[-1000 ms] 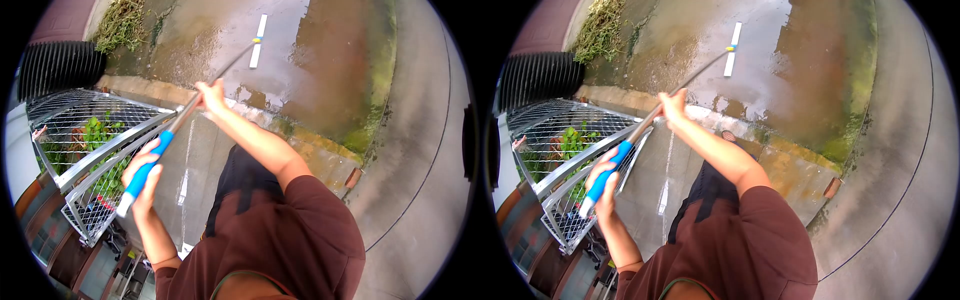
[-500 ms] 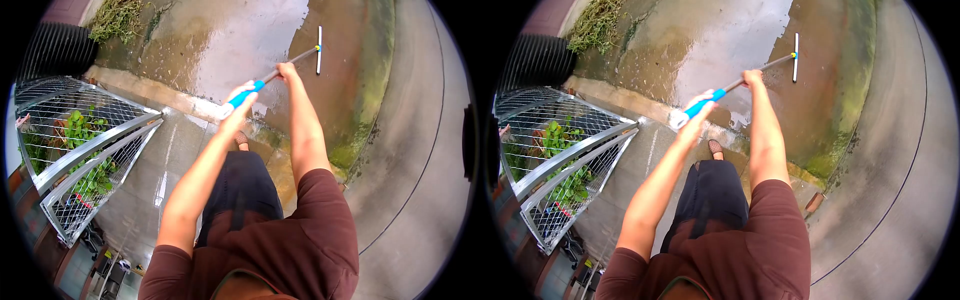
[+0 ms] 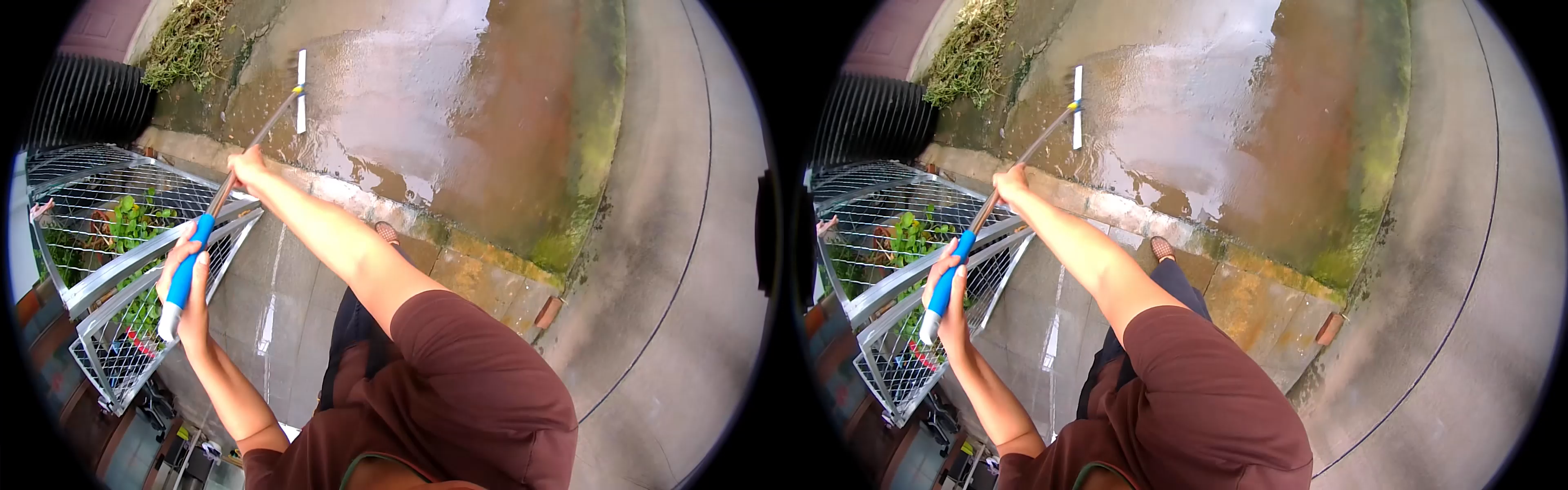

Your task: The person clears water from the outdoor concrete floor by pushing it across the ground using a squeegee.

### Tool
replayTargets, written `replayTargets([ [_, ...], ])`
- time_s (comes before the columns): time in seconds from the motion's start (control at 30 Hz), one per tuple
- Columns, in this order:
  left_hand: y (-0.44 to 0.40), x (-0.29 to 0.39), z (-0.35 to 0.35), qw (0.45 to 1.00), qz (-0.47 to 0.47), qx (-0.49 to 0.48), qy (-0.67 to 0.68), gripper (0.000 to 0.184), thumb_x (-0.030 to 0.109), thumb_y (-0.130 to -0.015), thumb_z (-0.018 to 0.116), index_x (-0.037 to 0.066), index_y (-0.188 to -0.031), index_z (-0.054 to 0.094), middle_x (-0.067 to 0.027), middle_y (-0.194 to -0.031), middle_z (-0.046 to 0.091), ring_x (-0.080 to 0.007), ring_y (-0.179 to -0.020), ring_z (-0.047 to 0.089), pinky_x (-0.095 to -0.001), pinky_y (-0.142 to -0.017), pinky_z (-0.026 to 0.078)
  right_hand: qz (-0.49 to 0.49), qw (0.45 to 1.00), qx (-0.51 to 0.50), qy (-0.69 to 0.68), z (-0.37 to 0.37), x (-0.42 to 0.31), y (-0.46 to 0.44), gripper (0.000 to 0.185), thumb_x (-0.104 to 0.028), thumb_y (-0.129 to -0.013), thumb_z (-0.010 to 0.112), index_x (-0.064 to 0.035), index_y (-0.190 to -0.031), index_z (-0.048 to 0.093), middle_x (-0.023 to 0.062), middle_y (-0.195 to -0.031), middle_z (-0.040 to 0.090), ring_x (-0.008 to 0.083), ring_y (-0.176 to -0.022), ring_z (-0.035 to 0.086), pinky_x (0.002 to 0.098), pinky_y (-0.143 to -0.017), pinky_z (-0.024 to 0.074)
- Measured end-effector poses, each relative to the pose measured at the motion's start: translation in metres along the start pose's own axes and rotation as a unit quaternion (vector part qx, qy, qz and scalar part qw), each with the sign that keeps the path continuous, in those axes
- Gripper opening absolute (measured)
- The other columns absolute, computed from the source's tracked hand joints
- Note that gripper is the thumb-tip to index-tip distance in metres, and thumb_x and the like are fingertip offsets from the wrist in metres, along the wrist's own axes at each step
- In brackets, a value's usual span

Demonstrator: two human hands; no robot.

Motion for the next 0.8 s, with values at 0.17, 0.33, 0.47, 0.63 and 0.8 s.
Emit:
replayTargets([
  [0.17, 0.043, 0.023, -0.034, 1.0, 0.009, 0.002, -0.025, 0.015, 0.003, -0.084, 0.067, -0.003, -0.098, 0.065, -0.0275, -0.123, 0.062, -0.0348, -0.119, 0.059, -0.0456, -0.104, 0.042, 0.01, 0.996, -0.03, -0.086, 0.019, 0.017, 0.087, 0.089, -0.009, -0.078, 0.065, 0.0076, -0.144, 0.008, 0.0181, -0.086, 0.062, 0.0232, -0.057, 0.06, 0.0379, -0.046, 0.0506],
  [0.33, 0.102, -0.006, -0.05, 0.996, -0.067, -0.032, 0.043, 0.016, 0.002, -0.075, 0.07, -0.002, -0.091, 0.068, -0.0273, -0.114, 0.066, -0.0348, -0.114, 0.063, -0.0449, -0.1, 0.046, 0.084, 0.996, 0.016, 0.008, -0.048, 0.057, 0.164, 0.107, -0.013, -0.081, 0.064, 0.0006, -0.151, -0.015, 0.0218, -0.109, 0.057, 0.0232, -0.072, 0.061, 0.0378, -0.057, 0.0532],
  [0.47, 0.129, -0.024, -0.058, 0.992, -0.095, -0.007, 0.079, 0.016, 0.003, -0.076, 0.07, -0.002, -0.091, 0.069, -0.0246, -0.115, 0.067, -0.0321, -0.108, 0.066, -0.0425, -0.096, 0.05, 0.039, 0.983, 0.124, 0.127, -0.071, 0.135, 0.139, 0.104, -0.012, -0.08, 0.06, 0.0016, -0.151, -0.015, 0.0183, -0.099, 0.058, 0.021, -0.066, 0.058, 0.0365, -0.054, 0.0514],
  [0.63, 0.114, -0.034, -0.086, 0.984, -0.149, 0.052, 0.081, 0.021, 0.012, -0.082, 0.071, -0.001, -0.098, 0.067, -0.0253, -0.123, 0.062, -0.0273, -0.099, 0.066, -0.0362, -0.085, 0.055, 0.113, 0.988, 0.052, 0.087, 0.015, 0.085, 0.14, 0.087, -0.009, -0.078, 0.06, 0.0049, -0.145, 0.007, 0.0165, -0.091, 0.058, 0.0213, -0.06, 0.056, 0.0364, -0.045, 0.0465],
  [0.8, 0.057, -0.05, -0.07, 0.998, -0.034, 0.027, -0.05, 0.019, 0.001, -0.083, 0.068, 0.0, -0.102, 0.068, -0.0194, -0.124, 0.064, -0.0261, -0.109, 0.064, -0.0365, -0.095, 0.05, 0.079, 0.991, -0.087, 0.058, 0.075, 0.099, 0.025, 0.034, -0.007, -0.079, 0.063, 0.0026, -0.104, 0.043, 0.0097, -0.073, 0.055, 0.0207, -0.056, 0.055, 0.0383, -0.041, 0.0438],
])
Point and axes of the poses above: each hand's wrist, its own y-axis away from the middle knuckle, its own z-axis out of the palm, x = y × z, the point moved 8 cm from there along -y, towards the middle knuckle
